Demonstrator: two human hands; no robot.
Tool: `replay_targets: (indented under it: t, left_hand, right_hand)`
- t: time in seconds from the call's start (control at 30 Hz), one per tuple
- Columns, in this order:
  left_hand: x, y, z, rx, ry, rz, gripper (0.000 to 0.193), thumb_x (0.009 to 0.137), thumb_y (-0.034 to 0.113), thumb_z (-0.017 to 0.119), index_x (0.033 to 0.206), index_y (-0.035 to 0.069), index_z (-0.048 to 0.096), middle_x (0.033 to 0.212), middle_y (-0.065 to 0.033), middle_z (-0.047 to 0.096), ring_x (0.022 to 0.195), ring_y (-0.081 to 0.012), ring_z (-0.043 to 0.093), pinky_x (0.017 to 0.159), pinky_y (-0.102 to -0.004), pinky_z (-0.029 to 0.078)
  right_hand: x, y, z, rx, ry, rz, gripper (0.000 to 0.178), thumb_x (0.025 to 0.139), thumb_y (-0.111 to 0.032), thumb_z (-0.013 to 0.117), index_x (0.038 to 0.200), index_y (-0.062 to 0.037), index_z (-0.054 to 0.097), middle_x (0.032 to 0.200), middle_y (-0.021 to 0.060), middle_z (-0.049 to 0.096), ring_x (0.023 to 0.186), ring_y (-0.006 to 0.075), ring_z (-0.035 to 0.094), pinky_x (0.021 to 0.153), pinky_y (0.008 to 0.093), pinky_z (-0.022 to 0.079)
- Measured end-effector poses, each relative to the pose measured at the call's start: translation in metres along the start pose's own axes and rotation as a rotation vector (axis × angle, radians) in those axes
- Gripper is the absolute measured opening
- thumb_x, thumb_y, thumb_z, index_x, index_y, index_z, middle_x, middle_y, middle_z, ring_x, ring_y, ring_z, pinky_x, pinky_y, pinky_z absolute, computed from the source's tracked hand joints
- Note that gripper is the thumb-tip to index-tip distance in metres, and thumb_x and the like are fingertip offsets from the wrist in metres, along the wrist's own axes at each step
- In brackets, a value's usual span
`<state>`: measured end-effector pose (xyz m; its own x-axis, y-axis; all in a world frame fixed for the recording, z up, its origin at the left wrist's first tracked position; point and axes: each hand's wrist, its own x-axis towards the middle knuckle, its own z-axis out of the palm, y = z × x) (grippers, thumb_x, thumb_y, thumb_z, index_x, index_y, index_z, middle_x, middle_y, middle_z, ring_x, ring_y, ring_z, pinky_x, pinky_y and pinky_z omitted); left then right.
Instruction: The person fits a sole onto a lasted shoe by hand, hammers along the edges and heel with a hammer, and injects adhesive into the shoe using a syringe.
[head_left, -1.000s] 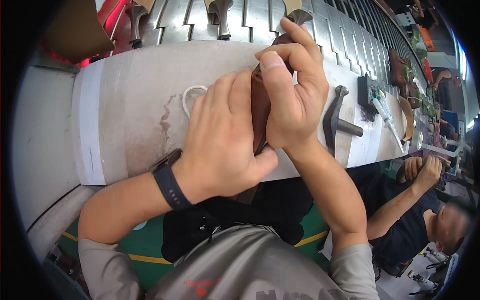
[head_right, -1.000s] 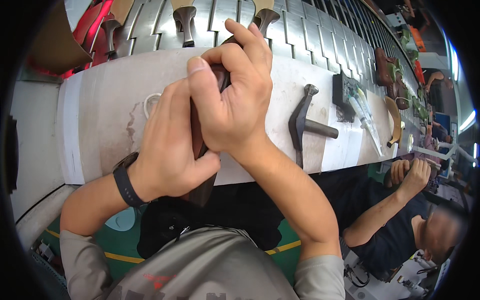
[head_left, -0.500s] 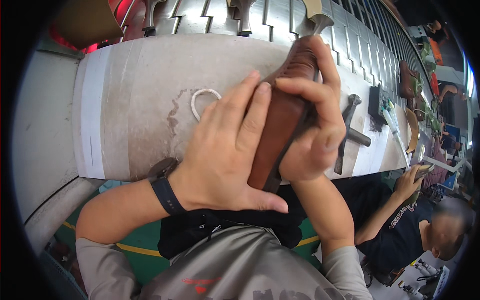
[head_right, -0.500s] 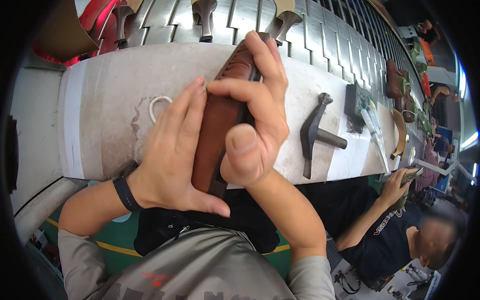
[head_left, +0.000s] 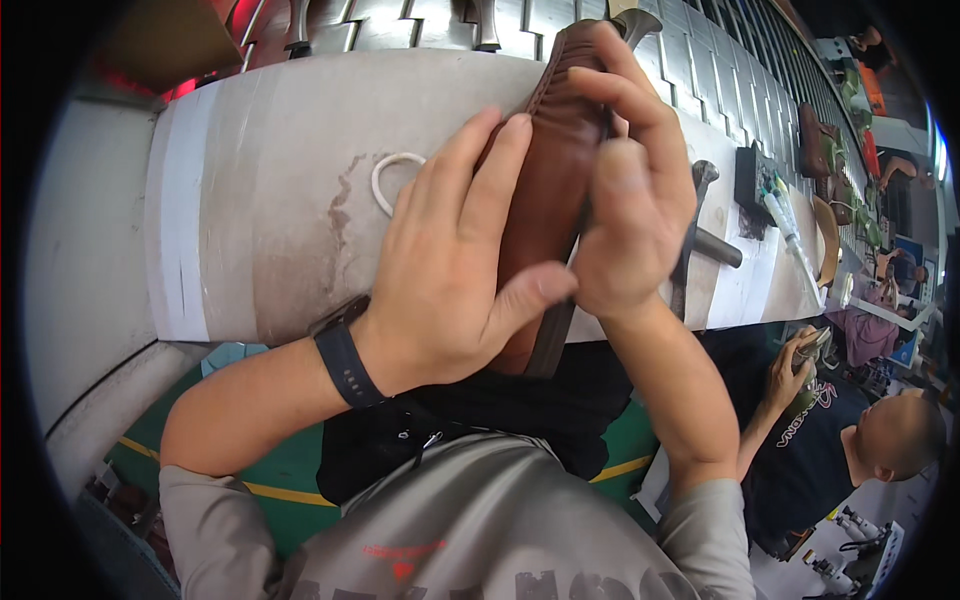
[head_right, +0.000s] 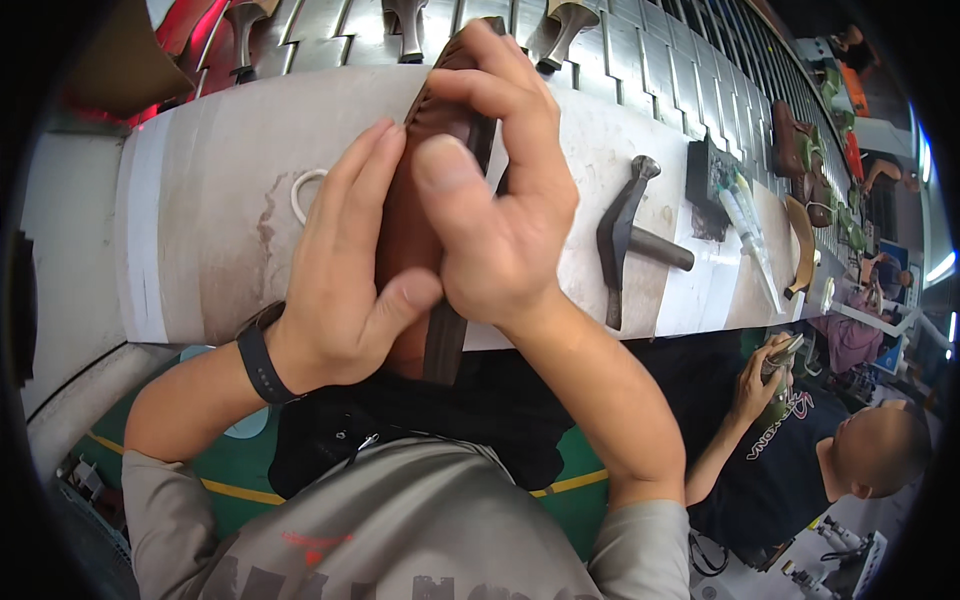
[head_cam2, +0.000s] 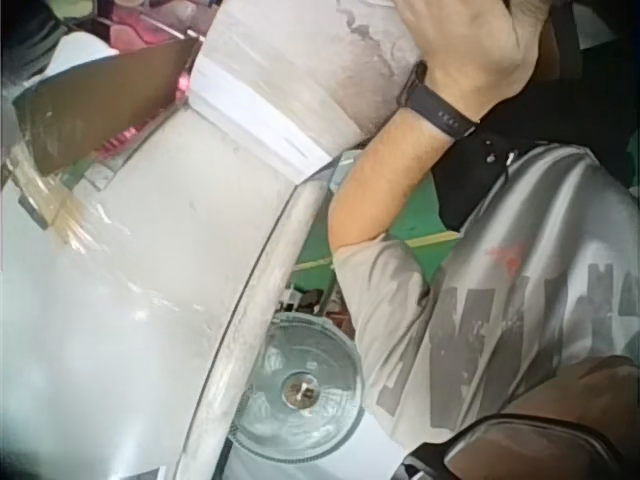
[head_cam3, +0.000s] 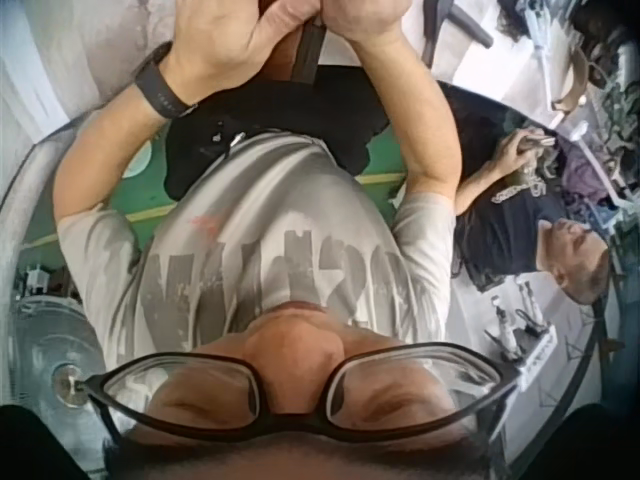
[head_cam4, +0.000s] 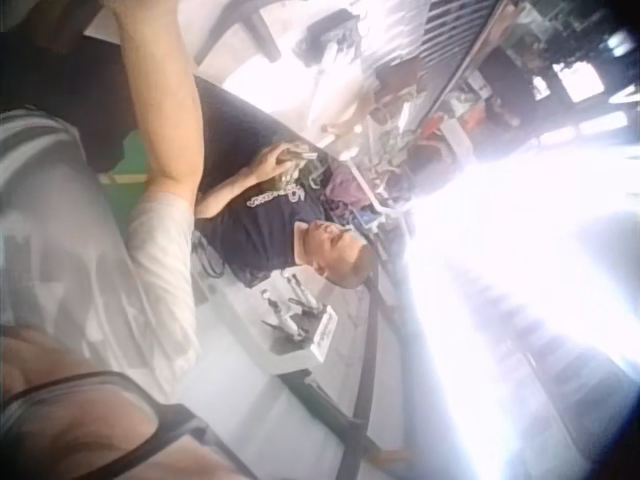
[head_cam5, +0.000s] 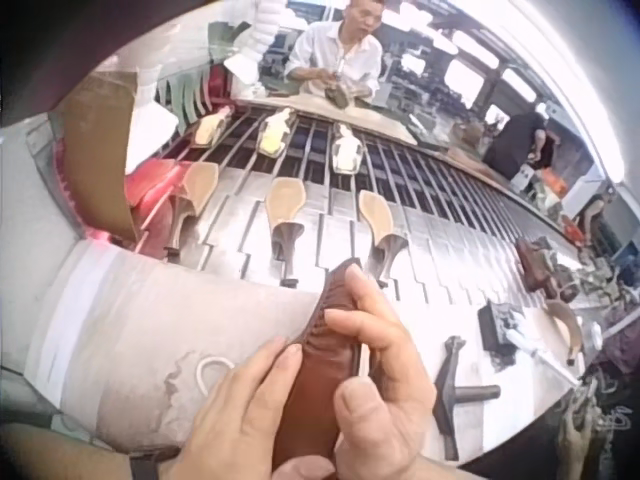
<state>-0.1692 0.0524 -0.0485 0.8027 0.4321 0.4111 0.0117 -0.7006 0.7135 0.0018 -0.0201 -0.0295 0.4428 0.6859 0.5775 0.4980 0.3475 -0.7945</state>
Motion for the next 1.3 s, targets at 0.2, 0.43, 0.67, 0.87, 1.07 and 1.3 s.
replay_targets:
  t: [0.2,0.43,0.67,0.87,1.07,1.3]
  left_hand:
    - [-0.006,0.008,0.008,0.002,0.081,-0.085,0.083,0.110,0.049,0.058,0.165,-0.008,0.033,0.166,-0.0340,0.038,0.150,-0.0512,0.044,0.124,-0.0524,0.037]
    - [-0.008,0.009,0.018,0.071,0.209,0.011,0.084,0.103,0.047,0.068,0.163,-0.004,0.041,0.162,-0.0342,0.043,0.139,-0.0513,0.052,0.114,-0.0561,0.043]
    - [-0.045,0.044,-0.005,0.211,-0.038,0.068,0.106,0.085,0.043,0.088,0.166,-0.002,0.037,0.172,-0.0339,0.029,0.156,-0.0521,0.037,0.123,-0.0568,0.037]
    - [-0.055,0.049,-0.031,0.346,-0.028,0.218,0.100,0.082,0.042,0.090,0.160,-0.002,0.046,0.160,-0.0288,0.053,0.149,-0.0449,0.053,0.124,-0.0615,0.037]
    - [-0.005,0.108,-0.103,0.203,-0.004,0.460,0.071,0.095,0.060,0.073,0.130,-0.001,0.069,0.122,-0.0190,0.076,0.106,-0.0344,0.077,0.088,-0.0492,0.061]
    - [-0.042,0.042,-0.038,-0.088,0.009,0.083,0.076,0.103,0.060,0.065,0.144,-0.004,0.061,0.130,-0.0255,0.072,0.115,-0.0474,0.072,0.094,-0.0490,0.060]
  right_hand:
    - [-0.045,-0.024,-0.009,0.071,-0.171,0.159,0.089,0.108,-0.065,0.038,0.153,0.0101,0.053,0.179,0.0318,0.014,0.166,0.0396,0.022,0.134,0.0498,0.016]
    - [-0.050,-0.032,-0.007,-0.134,-0.063,0.066,0.055,0.090,-0.014,0.065,0.141,0.0071,0.066,0.157,0.0391,0.049,0.157,0.0475,0.039,0.126,0.0509,0.033]
    - [-0.094,-0.064,-0.018,-0.026,0.105,0.540,0.028,0.096,-0.016,0.072,0.116,0.0027,0.064,0.108,0.0168,0.064,0.096,0.0261,0.062,0.087,0.0395,0.052]
    - [-0.090,-0.086,-0.009,-0.175,0.022,0.217,0.031,0.094,-0.018,0.080,0.109,0.0011,0.062,0.099,0.0152,0.064,0.087,0.0256,0.064,0.077,0.0375,0.054]
    - [-0.051,-0.161,-0.002,0.046,-0.126,0.272,0.021,0.099,-0.015,0.078,0.105,0.0003,0.065,0.091,0.0127,0.068,0.075,0.0221,0.069,0.064,0.0317,0.055]
    - [-0.078,-0.093,-0.008,-0.504,-0.111,-0.349,0.022,0.078,-0.025,0.076,0.093,-0.0090,0.075,0.111,0.0071,0.075,0.113,0.0289,0.069,0.093,0.0459,0.036]
